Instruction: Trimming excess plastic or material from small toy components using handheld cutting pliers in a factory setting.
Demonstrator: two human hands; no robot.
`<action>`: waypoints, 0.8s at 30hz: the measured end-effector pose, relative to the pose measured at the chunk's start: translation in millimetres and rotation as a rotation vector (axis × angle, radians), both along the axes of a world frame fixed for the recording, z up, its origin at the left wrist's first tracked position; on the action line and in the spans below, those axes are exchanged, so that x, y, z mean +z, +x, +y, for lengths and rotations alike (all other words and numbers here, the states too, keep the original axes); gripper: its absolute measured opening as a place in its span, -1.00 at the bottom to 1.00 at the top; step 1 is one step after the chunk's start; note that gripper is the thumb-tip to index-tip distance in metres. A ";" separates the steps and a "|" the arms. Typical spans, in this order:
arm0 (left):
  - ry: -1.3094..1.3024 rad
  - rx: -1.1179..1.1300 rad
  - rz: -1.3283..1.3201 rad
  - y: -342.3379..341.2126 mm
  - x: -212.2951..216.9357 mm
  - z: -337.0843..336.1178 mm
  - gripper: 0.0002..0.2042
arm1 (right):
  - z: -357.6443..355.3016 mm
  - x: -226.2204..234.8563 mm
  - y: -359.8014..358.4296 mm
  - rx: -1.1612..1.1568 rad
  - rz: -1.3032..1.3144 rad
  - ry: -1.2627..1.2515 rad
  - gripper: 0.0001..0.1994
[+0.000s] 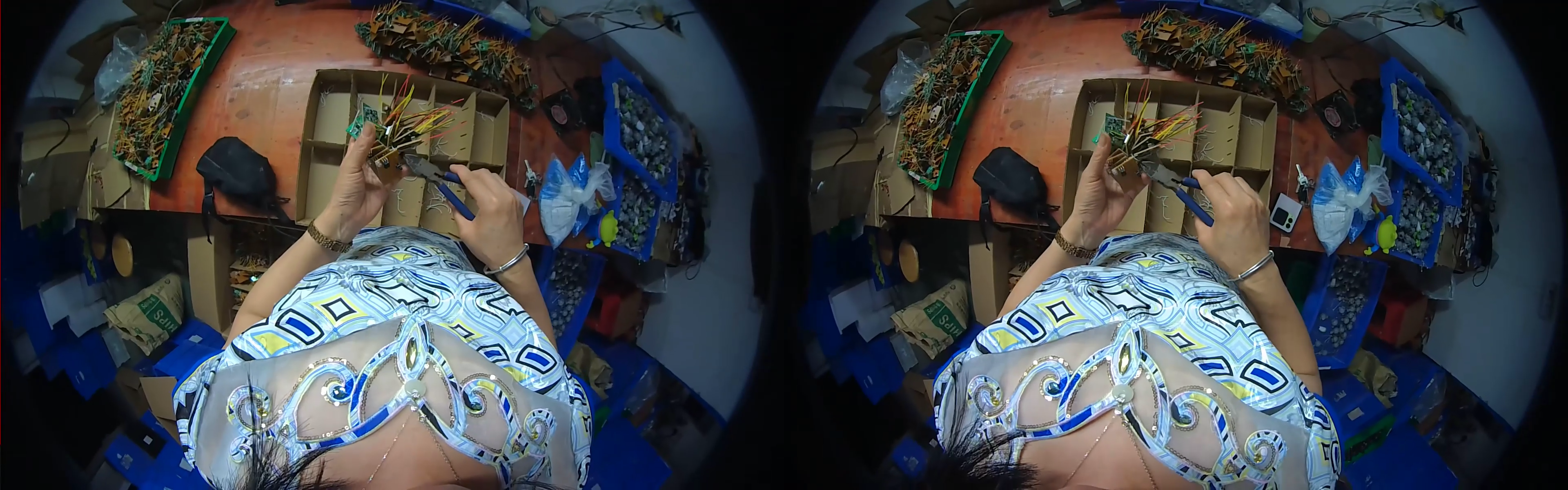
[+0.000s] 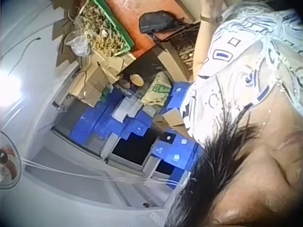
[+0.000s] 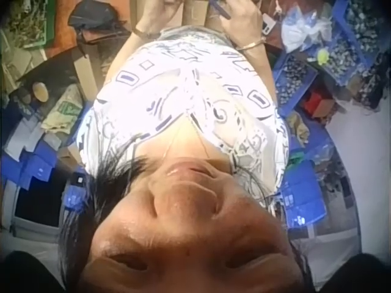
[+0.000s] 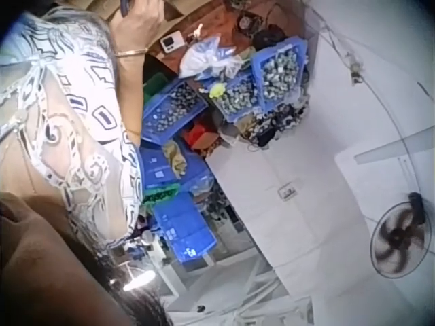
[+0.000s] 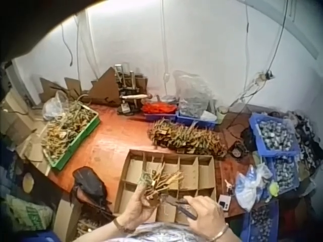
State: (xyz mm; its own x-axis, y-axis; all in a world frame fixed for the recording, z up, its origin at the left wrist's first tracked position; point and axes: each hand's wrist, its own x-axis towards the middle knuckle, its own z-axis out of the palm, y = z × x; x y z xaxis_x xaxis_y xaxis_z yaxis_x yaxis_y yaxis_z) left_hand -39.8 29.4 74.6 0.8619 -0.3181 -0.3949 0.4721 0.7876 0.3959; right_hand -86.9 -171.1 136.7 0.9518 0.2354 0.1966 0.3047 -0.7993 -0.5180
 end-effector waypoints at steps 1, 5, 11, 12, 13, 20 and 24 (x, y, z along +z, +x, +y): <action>0.000 -0.005 0.001 -1.1 4.9 -1.9 -0.63 | 0.7 1.2 -0.8 -0.010 -0.014 -0.014 -0.55; 0.062 -0.015 -0.054 -2.8 9.5 -1.5 -0.56 | 3.1 -1.2 -0.1 -0.048 -0.071 -0.056 -0.52; -0.023 -0.083 -0.075 -1.0 15.9 3.3 -0.48 | 1.8 5.0 2.7 -0.039 -0.073 -0.112 -0.47; -0.027 -0.087 -0.074 -0.7 17.8 3.0 -0.47 | 1.4 7.1 3.0 -0.040 -0.073 -0.110 -0.47; -0.026 -0.089 -0.075 -1.1 18.5 2.6 -0.47 | 1.0 9.5 2.8 -0.034 -0.079 -0.127 -0.46; 0.038 -0.108 -0.159 -1.4 22.1 2.7 -0.42 | 2.5 18.9 4.4 0.000 -0.119 -0.221 -0.48; 0.122 -0.073 -0.251 -5.0 24.0 -2.3 -0.32 | 2.9 24.3 1.5 -0.015 -0.123 -0.270 -0.49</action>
